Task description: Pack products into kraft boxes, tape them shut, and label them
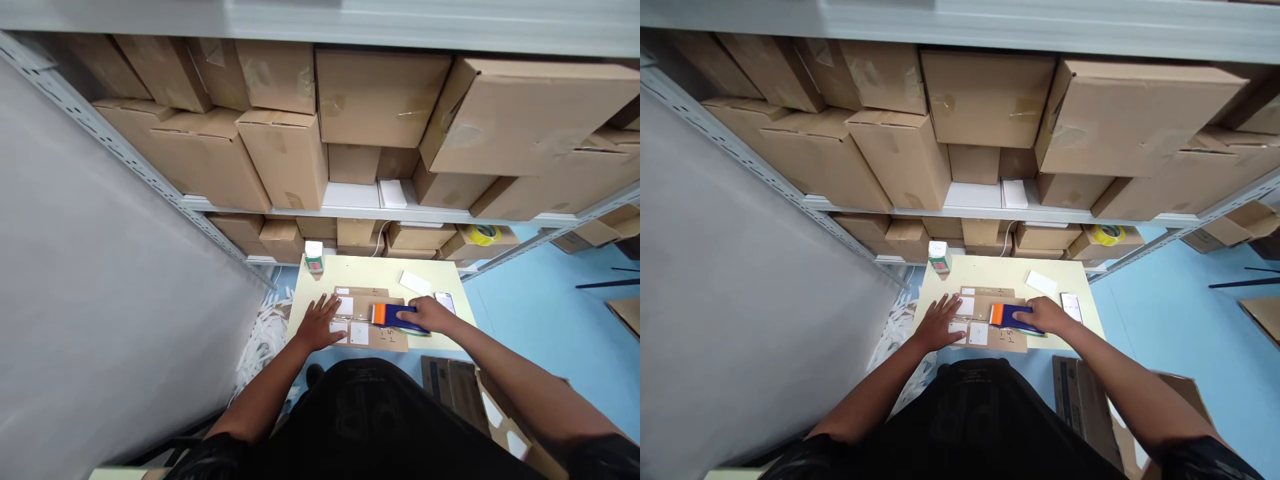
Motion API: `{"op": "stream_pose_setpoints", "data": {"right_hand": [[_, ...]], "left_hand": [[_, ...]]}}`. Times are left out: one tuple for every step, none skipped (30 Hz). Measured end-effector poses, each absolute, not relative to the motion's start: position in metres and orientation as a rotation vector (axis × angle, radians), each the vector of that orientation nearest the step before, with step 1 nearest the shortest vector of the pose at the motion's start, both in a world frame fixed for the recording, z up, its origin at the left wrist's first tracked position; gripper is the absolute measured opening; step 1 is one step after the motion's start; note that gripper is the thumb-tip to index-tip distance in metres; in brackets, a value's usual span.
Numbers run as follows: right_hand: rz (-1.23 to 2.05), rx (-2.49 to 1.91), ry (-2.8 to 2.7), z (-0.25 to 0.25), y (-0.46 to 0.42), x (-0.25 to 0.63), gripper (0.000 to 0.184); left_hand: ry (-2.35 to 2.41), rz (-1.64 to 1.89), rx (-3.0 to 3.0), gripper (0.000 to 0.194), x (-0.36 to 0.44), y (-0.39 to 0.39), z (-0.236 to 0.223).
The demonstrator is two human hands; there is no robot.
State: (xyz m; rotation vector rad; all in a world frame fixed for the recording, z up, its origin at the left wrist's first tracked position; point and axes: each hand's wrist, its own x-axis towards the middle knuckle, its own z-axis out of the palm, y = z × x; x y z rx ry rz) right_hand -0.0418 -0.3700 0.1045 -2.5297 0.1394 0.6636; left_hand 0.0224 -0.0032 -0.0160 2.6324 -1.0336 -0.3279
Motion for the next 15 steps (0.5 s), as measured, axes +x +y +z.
{"op": "stream_pose_setpoints", "data": {"right_hand": [[0.679, -2.521, 0.167, 0.104, -0.387, -0.050, 0.058], [0.688, -2.509, 0.173, 0.104, -0.404, -0.058, 0.058], [0.689, -2.502, 0.190, 0.104, -0.422, -0.067, 0.059], [0.691, -2.489, 0.206, 0.104, -0.438, -0.076, 0.059], [0.698, -2.476, 0.219, 0.103, -0.454, -0.085, 0.059], [0.698, -2.467, 0.246, 0.102, -0.469, -0.093, 0.060], [0.709, -2.465, 0.279, 0.101, -0.482, -0.100, 0.061], [0.722, -2.465, 0.316, 0.098, -0.492, -0.106, 0.061], [0.739, -2.467, 0.347, 0.094, -0.500, -0.111, 0.061], [0.757, -2.473, 0.367, 0.089, -0.505, -0.114, 0.061], [0.768, -2.484, 0.376, 0.082, -0.507, -0.115, 0.060], [0.772, -2.504, 0.377, 0.075, -0.507, -0.115, 0.060], [0.772, -2.525, 0.375, 0.067, -0.505, -0.113, 0.060], [0.770, -2.544, 0.376, 0.059, -0.502, -0.110, 0.060], [0.769, -2.556, 0.382, 0.051, -0.498, -0.106, 0.060]], "left_hand": [[-1.032, -0.333, 2.635, 0.103, 0.023, -0.003, -0.016], [-1.032, -0.339, 2.635, 0.103, 0.023, -0.003, -0.016], [-1.032, -0.342, 2.633, 0.103, 0.023, -0.003, -0.015], [-1.033, -0.344, 2.632, 0.103, 0.024, -0.002, -0.015], [-1.033, -0.344, 2.629, 0.103, 0.025, -0.002, -0.016], [-1.033, -0.345, 2.626, 0.102, 0.025, -0.002, -0.016], [-1.034, -0.346, 2.621, 0.102, 0.025, -0.002, -0.016], [-1.033, -0.348, 2.616, 0.102, 0.026, -0.002, -0.017], [-1.031, -0.351, 2.610, 0.101, 0.026, -0.002, -0.017], [-1.026, -0.356, 2.604, 0.101, 0.026, -0.002, -0.018], [-1.022, -0.361, 2.597, 0.101, 0.025, -0.002, -0.018], [-1.018, -0.362, 2.589, 0.101, 0.025, -0.002, -0.019], [-1.014, -0.359, 2.580, 0.101, 0.025, -0.002, -0.020], [-1.013, -0.353, 2.572, 0.101, 0.025, -0.002, -0.020], [-1.013, -0.346, 2.566, 0.101, 0.025, -0.002, -0.021]]}}
